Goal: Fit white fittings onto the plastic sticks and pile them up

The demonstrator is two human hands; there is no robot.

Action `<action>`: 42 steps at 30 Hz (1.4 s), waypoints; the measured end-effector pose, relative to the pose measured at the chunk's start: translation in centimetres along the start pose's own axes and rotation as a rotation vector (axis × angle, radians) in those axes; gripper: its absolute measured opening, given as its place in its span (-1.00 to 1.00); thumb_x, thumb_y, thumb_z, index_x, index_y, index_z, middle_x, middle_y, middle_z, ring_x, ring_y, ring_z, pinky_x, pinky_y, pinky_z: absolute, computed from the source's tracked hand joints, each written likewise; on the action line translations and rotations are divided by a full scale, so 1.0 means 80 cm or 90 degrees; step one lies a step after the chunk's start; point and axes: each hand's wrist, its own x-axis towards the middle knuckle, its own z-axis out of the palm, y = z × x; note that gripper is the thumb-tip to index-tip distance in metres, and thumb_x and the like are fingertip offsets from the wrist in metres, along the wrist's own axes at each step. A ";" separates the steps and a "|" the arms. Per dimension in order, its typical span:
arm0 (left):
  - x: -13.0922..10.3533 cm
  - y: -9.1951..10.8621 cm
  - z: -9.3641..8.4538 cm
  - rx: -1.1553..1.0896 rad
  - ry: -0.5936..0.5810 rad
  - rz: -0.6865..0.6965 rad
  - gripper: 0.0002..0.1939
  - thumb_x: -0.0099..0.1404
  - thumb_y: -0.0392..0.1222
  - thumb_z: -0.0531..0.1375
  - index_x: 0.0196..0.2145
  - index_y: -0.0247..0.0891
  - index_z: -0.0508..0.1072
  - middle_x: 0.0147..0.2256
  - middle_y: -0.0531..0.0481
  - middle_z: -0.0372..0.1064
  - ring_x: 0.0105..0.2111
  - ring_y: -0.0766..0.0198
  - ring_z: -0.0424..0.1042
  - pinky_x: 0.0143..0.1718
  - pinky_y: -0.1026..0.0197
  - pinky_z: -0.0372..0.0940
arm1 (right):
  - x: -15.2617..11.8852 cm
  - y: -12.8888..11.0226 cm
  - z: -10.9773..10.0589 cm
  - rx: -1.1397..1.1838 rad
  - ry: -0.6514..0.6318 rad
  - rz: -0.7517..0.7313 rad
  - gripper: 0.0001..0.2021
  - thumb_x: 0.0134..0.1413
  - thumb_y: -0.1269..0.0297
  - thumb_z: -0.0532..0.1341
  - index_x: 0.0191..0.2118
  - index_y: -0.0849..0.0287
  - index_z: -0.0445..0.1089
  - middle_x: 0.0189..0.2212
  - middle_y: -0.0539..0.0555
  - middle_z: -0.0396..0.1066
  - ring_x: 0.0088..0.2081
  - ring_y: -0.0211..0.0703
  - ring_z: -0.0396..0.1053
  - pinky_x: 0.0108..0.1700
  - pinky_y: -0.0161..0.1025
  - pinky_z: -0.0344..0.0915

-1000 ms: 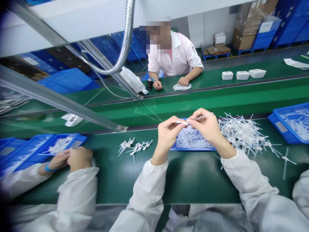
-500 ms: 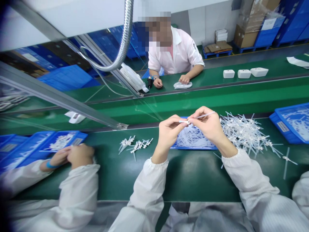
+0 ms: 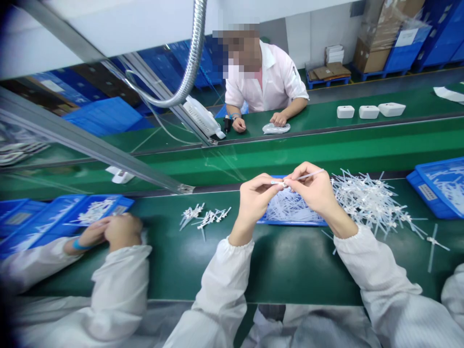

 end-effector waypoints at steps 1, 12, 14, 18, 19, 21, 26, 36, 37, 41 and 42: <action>0.000 0.000 0.000 0.002 0.001 0.001 -0.90 0.23 -0.14 0.55 -0.32 -0.14 0.75 -0.35 -0.04 0.64 -0.32 0.25 0.63 -0.25 0.22 0.50 | 0.000 0.000 0.000 -0.001 -0.001 -0.002 -0.61 -0.13 0.17 0.66 -0.42 0.12 0.43 -0.45 0.01 0.60 -0.49 -0.27 0.45 -0.40 -0.26 0.45; -0.001 -0.005 -0.004 0.005 -0.013 0.004 -0.91 0.23 -0.16 0.55 -0.30 -0.12 0.76 -0.34 -0.03 0.65 -0.31 0.26 0.62 -0.25 0.23 0.51 | -0.001 0.001 -0.003 -0.036 -0.015 -0.002 -0.64 -0.07 0.14 0.63 -0.39 0.12 0.45 -0.41 0.03 0.61 -0.44 -0.24 0.48 -0.36 -0.24 0.46; 0.000 -0.005 -0.006 0.013 -0.016 -0.001 -0.90 0.23 -0.16 0.55 -0.28 -0.13 0.76 -0.33 -0.04 0.65 -0.31 0.26 0.62 -0.24 0.22 0.52 | -0.001 0.002 -0.002 -0.032 -0.020 0.002 -0.65 -0.04 0.14 0.62 -0.37 0.13 0.46 -0.38 0.04 0.62 -0.42 -0.24 0.49 -0.34 -0.24 0.45; 0.001 -0.004 -0.009 0.028 -0.022 -0.008 -0.88 0.24 -0.12 0.54 -0.27 -0.15 0.77 -0.31 -0.06 0.65 -0.30 0.23 0.62 -0.23 0.19 0.54 | 0.000 0.002 -0.003 -0.024 -0.037 0.005 -0.66 0.00 0.11 0.60 -0.34 0.12 0.47 -0.37 0.04 0.60 -0.40 -0.24 0.47 -0.32 -0.25 0.43; 0.001 -0.004 -0.009 0.031 -0.022 -0.010 -0.88 0.25 -0.11 0.53 -0.27 -0.15 0.77 -0.31 -0.06 0.65 -0.30 0.23 0.63 -0.23 0.19 0.54 | 0.001 0.002 -0.003 -0.026 -0.040 0.004 -0.66 0.00 0.11 0.59 -0.34 0.12 0.47 -0.37 0.03 0.59 -0.39 -0.24 0.47 -0.32 -0.25 0.42; 0.001 -0.004 -0.009 0.035 -0.019 -0.014 -0.88 0.26 -0.11 0.52 -0.27 -0.16 0.77 -0.30 -0.07 0.65 -0.30 0.23 0.63 -0.23 0.20 0.53 | 0.002 0.000 -0.005 -0.029 -0.040 0.002 -0.66 -0.01 0.11 0.60 -0.33 0.12 0.47 -0.37 0.03 0.59 -0.39 -0.24 0.46 -0.32 -0.25 0.42; 0.001 -0.004 -0.010 0.039 -0.010 -0.014 -0.88 0.27 -0.10 0.52 -0.28 -0.17 0.76 -0.29 -0.08 0.66 -0.31 0.24 0.63 -0.24 0.21 0.51 | 0.002 -0.004 -0.007 -0.025 -0.029 -0.007 -0.65 -0.06 0.14 0.62 -0.34 0.11 0.46 -0.35 0.03 0.60 -0.39 -0.23 0.48 -0.31 -0.23 0.46; 0.000 0.003 -0.007 0.051 0.013 -0.032 -0.86 0.27 -0.09 0.50 -0.33 -0.20 0.75 -0.32 -0.08 0.66 -0.30 0.21 0.63 -0.22 0.19 0.51 | 0.000 0.000 0.000 -0.021 0.005 -0.013 -0.60 -0.05 0.07 0.62 -0.38 0.11 0.42 -0.43 0.02 0.59 -0.45 -0.24 0.48 -0.38 -0.24 0.47; 0.000 0.004 -0.006 0.050 0.016 -0.033 -0.85 0.27 -0.09 0.51 -0.33 -0.20 0.74 -0.32 -0.09 0.66 -0.29 0.20 0.63 -0.21 0.19 0.51 | -0.001 0.001 0.001 -0.015 0.006 -0.016 -0.59 -0.04 0.06 0.61 -0.38 0.11 0.41 -0.43 0.02 0.58 -0.46 -0.24 0.48 -0.39 -0.24 0.47; 0.000 0.006 -0.003 0.041 0.019 -0.030 -0.86 0.26 -0.09 0.51 -0.35 -0.21 0.74 -0.33 -0.08 0.66 -0.29 0.20 0.63 -0.20 0.18 0.51 | -0.004 -0.001 0.007 0.007 0.000 -0.033 -0.58 0.01 0.05 0.60 -0.37 0.11 0.37 -0.44 0.01 0.57 -0.47 -0.23 0.51 -0.43 -0.25 0.48; 0.000 0.006 -0.002 0.038 0.020 -0.027 -0.86 0.26 -0.10 0.51 -0.35 -0.21 0.73 -0.34 -0.08 0.66 -0.30 0.20 0.62 -0.20 0.18 0.51 | -0.004 -0.001 0.008 0.013 -0.001 -0.036 -0.58 0.01 0.06 0.60 -0.38 0.11 0.37 -0.45 0.00 0.56 -0.47 -0.23 0.51 -0.44 -0.26 0.48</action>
